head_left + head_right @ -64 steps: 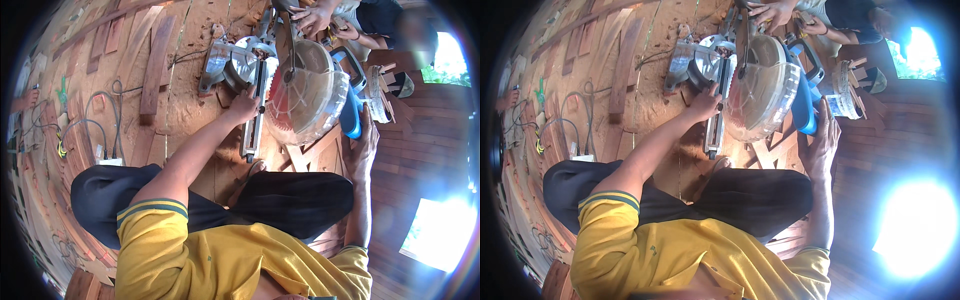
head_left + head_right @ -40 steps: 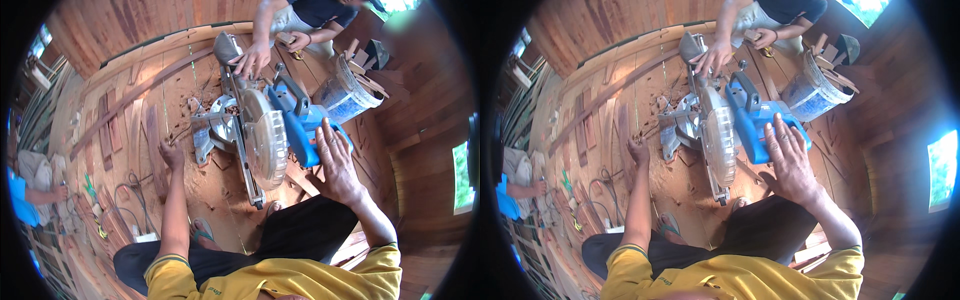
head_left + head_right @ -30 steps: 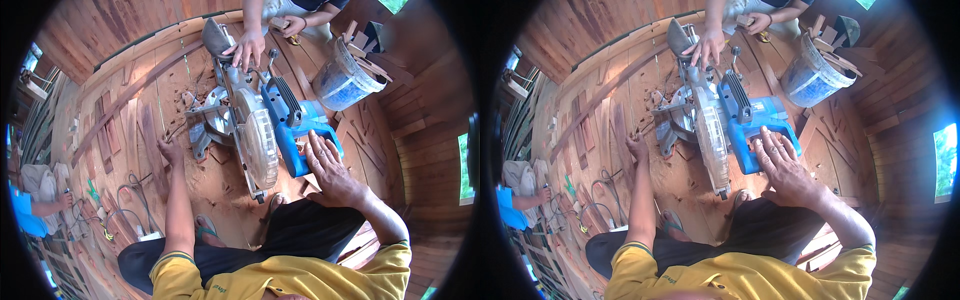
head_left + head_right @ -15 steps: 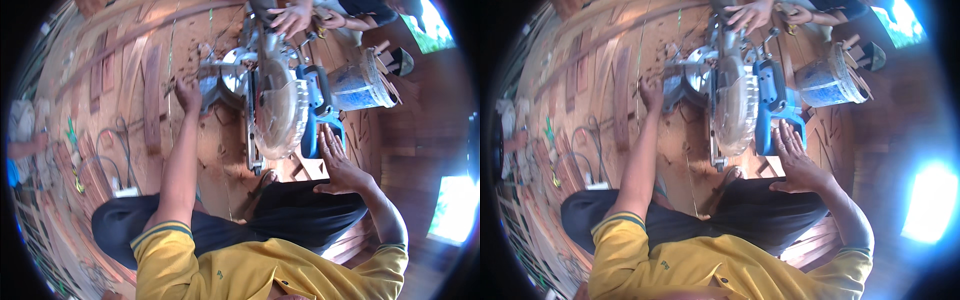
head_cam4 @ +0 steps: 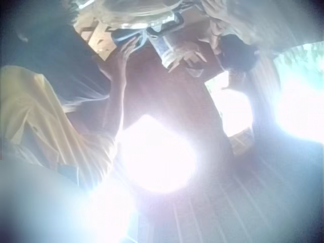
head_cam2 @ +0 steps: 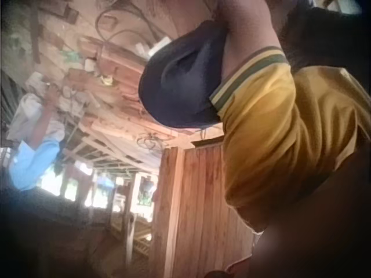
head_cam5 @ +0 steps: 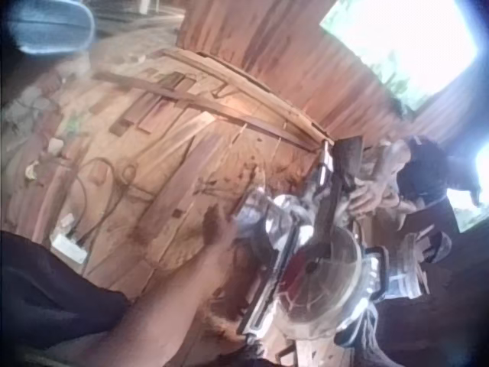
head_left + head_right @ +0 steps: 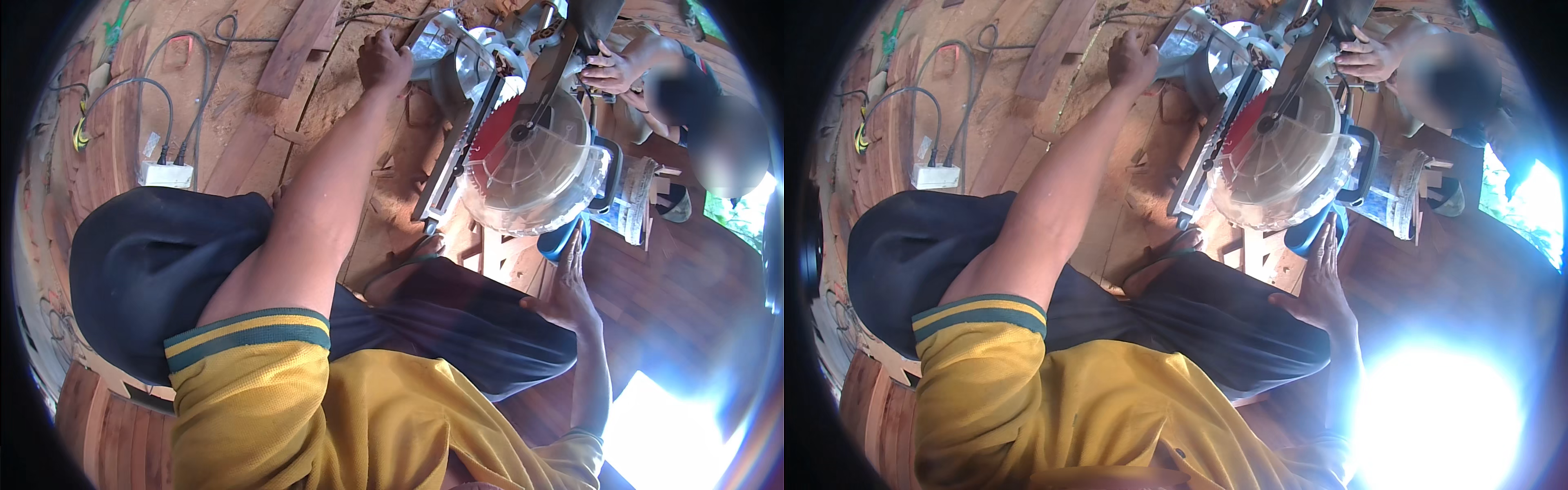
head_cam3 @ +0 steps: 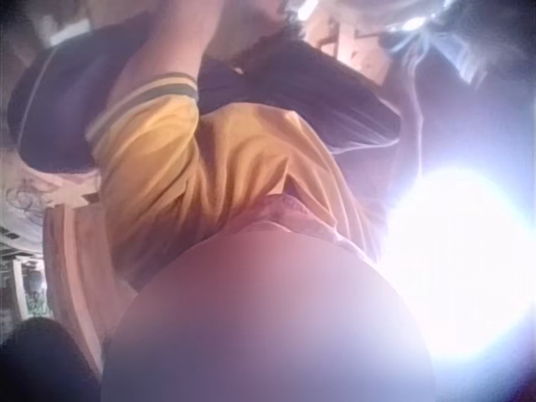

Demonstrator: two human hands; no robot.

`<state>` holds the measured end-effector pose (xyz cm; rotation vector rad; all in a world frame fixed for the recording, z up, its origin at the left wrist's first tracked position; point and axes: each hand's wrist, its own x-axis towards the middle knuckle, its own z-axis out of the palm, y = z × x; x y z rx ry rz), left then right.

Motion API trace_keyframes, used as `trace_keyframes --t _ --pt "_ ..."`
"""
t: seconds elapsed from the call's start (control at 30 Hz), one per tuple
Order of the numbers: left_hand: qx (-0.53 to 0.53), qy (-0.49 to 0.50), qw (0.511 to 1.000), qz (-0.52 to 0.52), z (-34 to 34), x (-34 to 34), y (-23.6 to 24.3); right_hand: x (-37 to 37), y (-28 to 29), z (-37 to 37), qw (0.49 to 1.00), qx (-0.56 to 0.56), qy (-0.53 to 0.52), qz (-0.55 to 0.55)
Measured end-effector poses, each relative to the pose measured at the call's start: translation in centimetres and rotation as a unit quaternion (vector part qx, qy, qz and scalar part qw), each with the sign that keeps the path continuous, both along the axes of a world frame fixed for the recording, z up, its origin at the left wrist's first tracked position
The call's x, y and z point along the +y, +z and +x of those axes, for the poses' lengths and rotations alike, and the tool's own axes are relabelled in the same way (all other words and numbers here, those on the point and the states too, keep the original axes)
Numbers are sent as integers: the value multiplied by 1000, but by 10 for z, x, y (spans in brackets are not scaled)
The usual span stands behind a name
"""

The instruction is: The person positions a wooden plank on a miter saw, lowers the blade to cut the wood, and then removes the cut piece. The person repeats this process with another plank, adjusting the saw's fence between cuts.

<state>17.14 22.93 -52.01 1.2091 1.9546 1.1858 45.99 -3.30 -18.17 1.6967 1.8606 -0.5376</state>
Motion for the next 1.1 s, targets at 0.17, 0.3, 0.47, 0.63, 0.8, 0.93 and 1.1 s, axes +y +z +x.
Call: trace_keyframes --t 0.17,0.3,0.47,0.63,0.8,0.93,1.1 --pt "7 20 1000 7 -5 4 -11 0 0 0 1000 3 17 4" --pt "1 16 1000 -7 -3 10 -15 -2 -9 1 996 15 -5 92" --pt "-6 8 1000 16 -8 18 -11 1 -4 7 932 11 49 360" --pt "17 -3 1000 6 -17 8 -15 15 19 6 864 0 -36 503" --pt "37 4 999 4 -25 5 -20 35 31 3 809 -39 -29 585" --pt "48 -5 994 97 -25 15 -5 38 33 1 811 -52 -30 582" --pt "102 -109 960 237 10 46 36 36 36 -3 820 -29 -57 569"
